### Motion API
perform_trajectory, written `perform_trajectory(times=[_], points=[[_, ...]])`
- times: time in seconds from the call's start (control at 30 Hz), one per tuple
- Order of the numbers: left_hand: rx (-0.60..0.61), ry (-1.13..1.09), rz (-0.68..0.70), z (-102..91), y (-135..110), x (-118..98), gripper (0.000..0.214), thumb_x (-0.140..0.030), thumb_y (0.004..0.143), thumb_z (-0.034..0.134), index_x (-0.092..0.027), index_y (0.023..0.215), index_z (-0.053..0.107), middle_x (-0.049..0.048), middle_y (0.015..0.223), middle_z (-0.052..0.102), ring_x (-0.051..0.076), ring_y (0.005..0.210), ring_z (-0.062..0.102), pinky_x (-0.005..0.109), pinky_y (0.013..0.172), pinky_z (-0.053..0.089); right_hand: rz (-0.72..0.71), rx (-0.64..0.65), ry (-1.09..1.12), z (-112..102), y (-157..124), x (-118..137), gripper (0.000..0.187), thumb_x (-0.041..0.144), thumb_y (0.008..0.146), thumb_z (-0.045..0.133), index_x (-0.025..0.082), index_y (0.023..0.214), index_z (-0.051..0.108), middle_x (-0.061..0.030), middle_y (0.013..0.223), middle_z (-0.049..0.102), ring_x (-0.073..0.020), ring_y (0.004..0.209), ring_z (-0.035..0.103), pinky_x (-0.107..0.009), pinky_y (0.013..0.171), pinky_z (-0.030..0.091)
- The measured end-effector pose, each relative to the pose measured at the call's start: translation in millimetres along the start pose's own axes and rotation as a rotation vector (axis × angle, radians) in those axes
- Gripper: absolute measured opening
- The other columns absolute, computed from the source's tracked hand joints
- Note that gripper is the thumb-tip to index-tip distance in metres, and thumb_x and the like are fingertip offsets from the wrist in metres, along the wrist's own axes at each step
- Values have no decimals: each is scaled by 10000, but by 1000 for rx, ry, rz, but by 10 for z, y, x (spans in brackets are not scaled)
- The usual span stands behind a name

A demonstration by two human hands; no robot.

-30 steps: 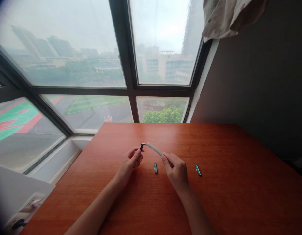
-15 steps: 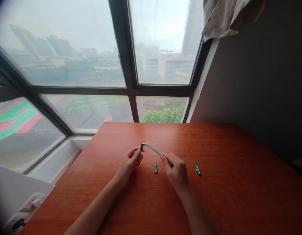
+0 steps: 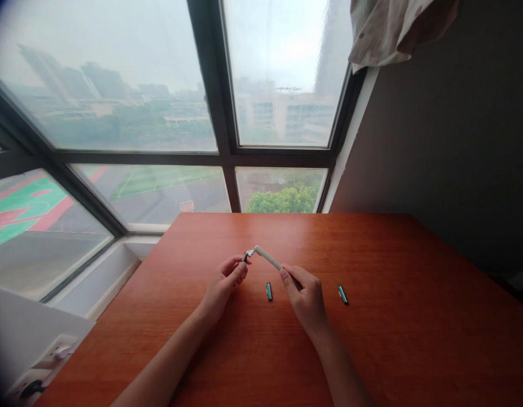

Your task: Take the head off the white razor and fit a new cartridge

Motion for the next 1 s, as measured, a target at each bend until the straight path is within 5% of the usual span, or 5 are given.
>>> perform_trajectory(times=[0.43, 1.0], points=[[-30, 131, 120, 14, -66, -153, 325, -420, 799, 621, -130, 906, 720, 32, 708, 620, 144, 654, 490, 237, 605, 366, -46, 23, -91, -31, 10, 10, 297, 346, 912, 488, 153, 920, 714, -59, 772, 663, -181, 695, 595, -256, 614, 423], [-148, 243, 164, -62, -41, -133, 334, -415, 804, 605, -130, 928, 727, 31, 702, 633, 147, 641, 523, 228, 572, 379, -104, 91, -109, -69, 14, 21, 275, 332, 919, 475, 173, 924, 699, -43, 737, 634, -159, 655, 563, -246, 589, 395]])
Point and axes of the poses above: each hand's wrist, its own y-axis towards the middle knuckle, its own z-axis out of the palm, x = y × z, the point moved 1 cm from there along y, towards the middle knuckle
